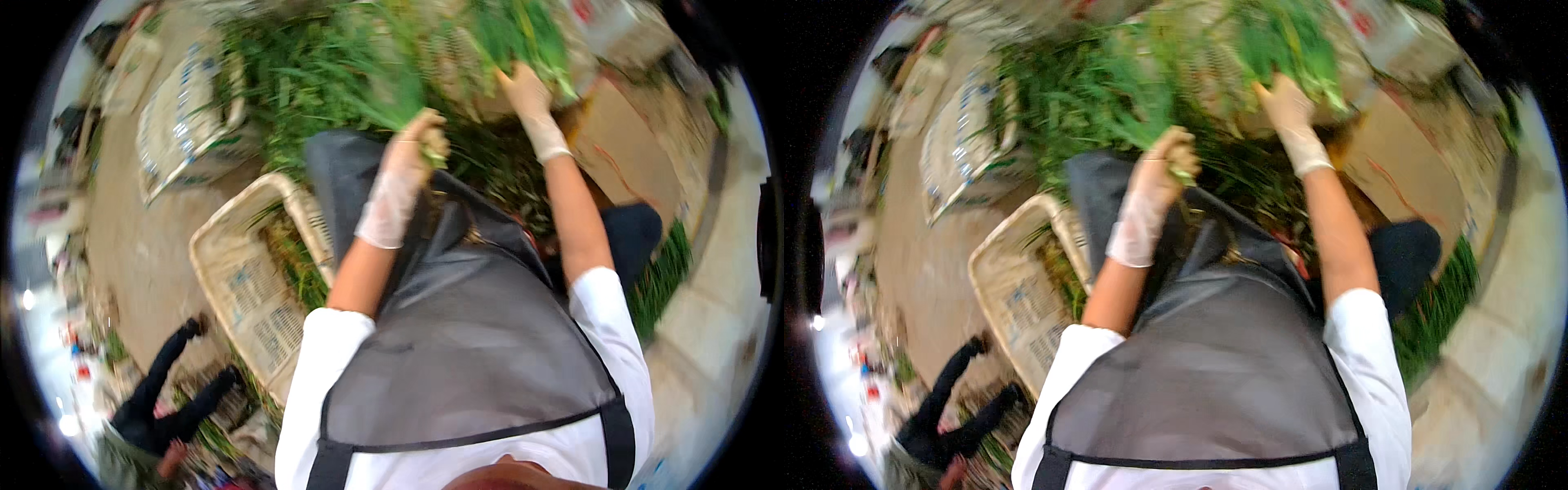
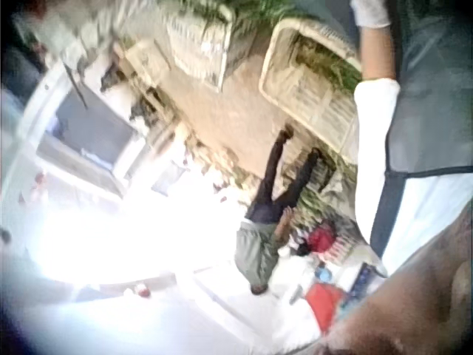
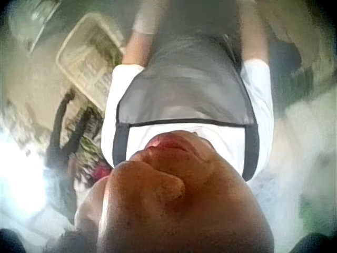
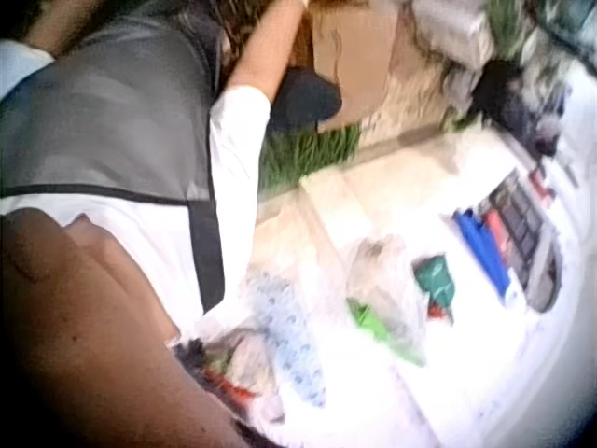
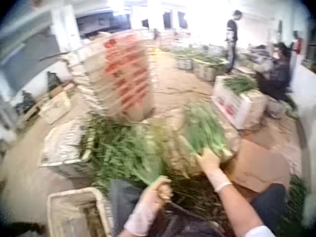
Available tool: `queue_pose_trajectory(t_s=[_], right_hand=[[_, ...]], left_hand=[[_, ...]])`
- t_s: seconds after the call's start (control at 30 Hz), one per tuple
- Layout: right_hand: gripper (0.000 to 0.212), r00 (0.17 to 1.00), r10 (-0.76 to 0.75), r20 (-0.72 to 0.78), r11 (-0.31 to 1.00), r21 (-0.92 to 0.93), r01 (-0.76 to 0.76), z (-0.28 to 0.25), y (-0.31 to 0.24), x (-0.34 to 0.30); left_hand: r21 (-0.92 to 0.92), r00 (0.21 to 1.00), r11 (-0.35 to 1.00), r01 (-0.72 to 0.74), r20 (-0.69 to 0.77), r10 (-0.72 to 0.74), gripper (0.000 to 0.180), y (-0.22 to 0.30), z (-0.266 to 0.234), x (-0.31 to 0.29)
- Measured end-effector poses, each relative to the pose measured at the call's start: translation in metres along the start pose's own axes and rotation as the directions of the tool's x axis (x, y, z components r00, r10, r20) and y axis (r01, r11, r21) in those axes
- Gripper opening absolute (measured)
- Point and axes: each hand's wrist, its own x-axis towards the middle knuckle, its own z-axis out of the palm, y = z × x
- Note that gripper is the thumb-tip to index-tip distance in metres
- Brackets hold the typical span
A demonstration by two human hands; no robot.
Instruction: The person processes bunches of green onions by bundling them together, wrapping bands around them, sorting out roots, and putting them into baskets.
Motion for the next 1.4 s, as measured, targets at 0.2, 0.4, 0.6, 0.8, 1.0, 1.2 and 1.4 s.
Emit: queue_pose_trajectory(t_s=[0.2,0.4,0.6,0.8,1.0,1.2,1.4], right_hand=[[0.039,0.998,0.020,-0.065,0.977,0.214,-0.005,0.005,0.025,0.020],[0.039,0.976,0.139,0.165,0.590,0.778,-0.215,-0.029,0.076,0.053],[0.037,1.000,0.010,0.008,0.614,0.789,-0.012,-0.067,-0.015,-0.009],[0.039,0.994,-0.100,0.044,0.623,0.782,0.028,-0.062,-0.038,-0.044],[0.034,0.974,-0.214,0.077,0.533,0.845,0.050,-0.041,-0.017,-0.052],[0.048,0.943,-0.166,0.288,0.542,0.826,-0.157,0.001,-0.028,-0.054],[0.030,0.978,0.019,0.209,0.176,0.962,-0.209,0.017,0.005,-0.002]], left_hand=[[-0.098,0.997,0.994,0.055,-0.056,-0.060,0.016,0.000,-0.004,0.000],[-0.033,0.998,0.999,0.012,-0.062,-0.014,0.014,0.005,0.016,0.002],[-0.090,1.000,0.996,-0.024,-0.007,0.024,0.018,0.025,0.010,0.021],[0.157,0.993,0.981,-0.110,-0.025,0.115,0.021,0.026,0.044,0.063],[0.113,1.000,0.994,-0.009,-0.018,0.011,0.022,0.001,0.065,0.076],[0.359,0.874,0.908,-0.218,-0.342,0.345,0.016,-0.009,0.024,0.057],[0.382,0.795,0.859,-0.340,-0.372,0.480,0.012,-0.003,0.040,0.045]])
